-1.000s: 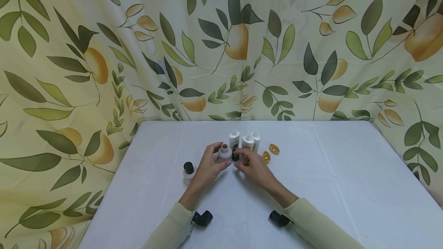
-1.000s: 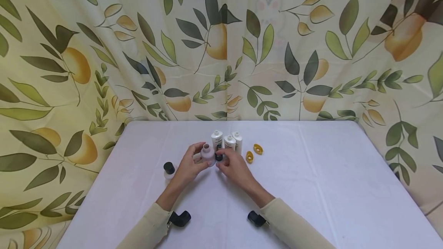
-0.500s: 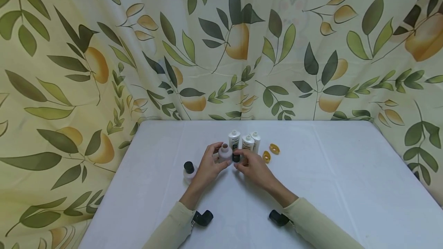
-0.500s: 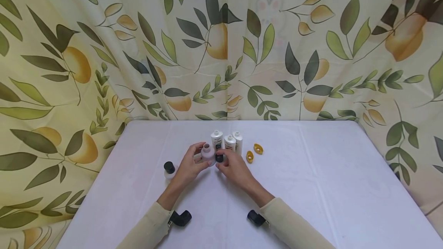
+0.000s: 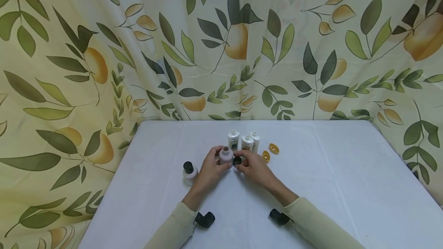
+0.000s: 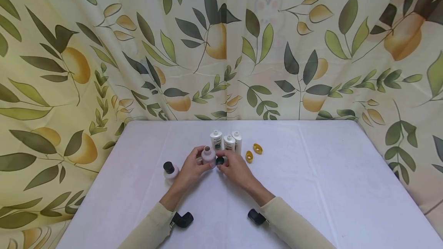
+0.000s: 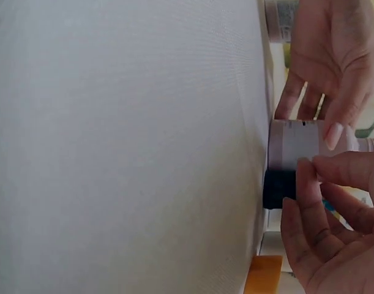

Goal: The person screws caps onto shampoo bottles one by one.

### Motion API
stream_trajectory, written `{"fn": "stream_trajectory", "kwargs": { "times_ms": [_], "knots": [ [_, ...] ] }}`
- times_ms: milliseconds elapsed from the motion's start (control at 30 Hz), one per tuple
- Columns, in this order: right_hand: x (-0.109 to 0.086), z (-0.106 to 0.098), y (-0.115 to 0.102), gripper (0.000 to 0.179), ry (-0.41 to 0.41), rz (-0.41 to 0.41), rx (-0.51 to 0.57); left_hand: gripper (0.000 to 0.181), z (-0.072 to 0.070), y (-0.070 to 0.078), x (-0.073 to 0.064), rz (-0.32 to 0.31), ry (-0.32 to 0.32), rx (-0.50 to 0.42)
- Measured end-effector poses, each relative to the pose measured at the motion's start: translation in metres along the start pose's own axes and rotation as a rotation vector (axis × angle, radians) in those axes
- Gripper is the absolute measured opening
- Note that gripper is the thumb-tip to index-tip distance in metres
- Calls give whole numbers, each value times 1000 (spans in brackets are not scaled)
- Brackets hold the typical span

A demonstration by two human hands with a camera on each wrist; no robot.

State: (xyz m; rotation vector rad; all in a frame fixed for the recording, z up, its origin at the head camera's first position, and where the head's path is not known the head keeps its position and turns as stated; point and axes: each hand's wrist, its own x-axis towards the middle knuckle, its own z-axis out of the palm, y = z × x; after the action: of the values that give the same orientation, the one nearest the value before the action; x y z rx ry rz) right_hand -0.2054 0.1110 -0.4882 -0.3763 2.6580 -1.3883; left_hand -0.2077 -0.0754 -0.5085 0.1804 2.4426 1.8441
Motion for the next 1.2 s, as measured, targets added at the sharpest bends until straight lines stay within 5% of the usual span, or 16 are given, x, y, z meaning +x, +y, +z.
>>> {"fn": "stream_trajectory", "kwargs": {
  "times_ms": [267,1200],
  "knots": [
    [1,-2,0,41,-5,-18,-95,61,0,-1,0,-6,-11,7],
    [0,-7,2,33,-65,-4,-158,56,-7,4,-4,-1,-18,12]
  ]
}}
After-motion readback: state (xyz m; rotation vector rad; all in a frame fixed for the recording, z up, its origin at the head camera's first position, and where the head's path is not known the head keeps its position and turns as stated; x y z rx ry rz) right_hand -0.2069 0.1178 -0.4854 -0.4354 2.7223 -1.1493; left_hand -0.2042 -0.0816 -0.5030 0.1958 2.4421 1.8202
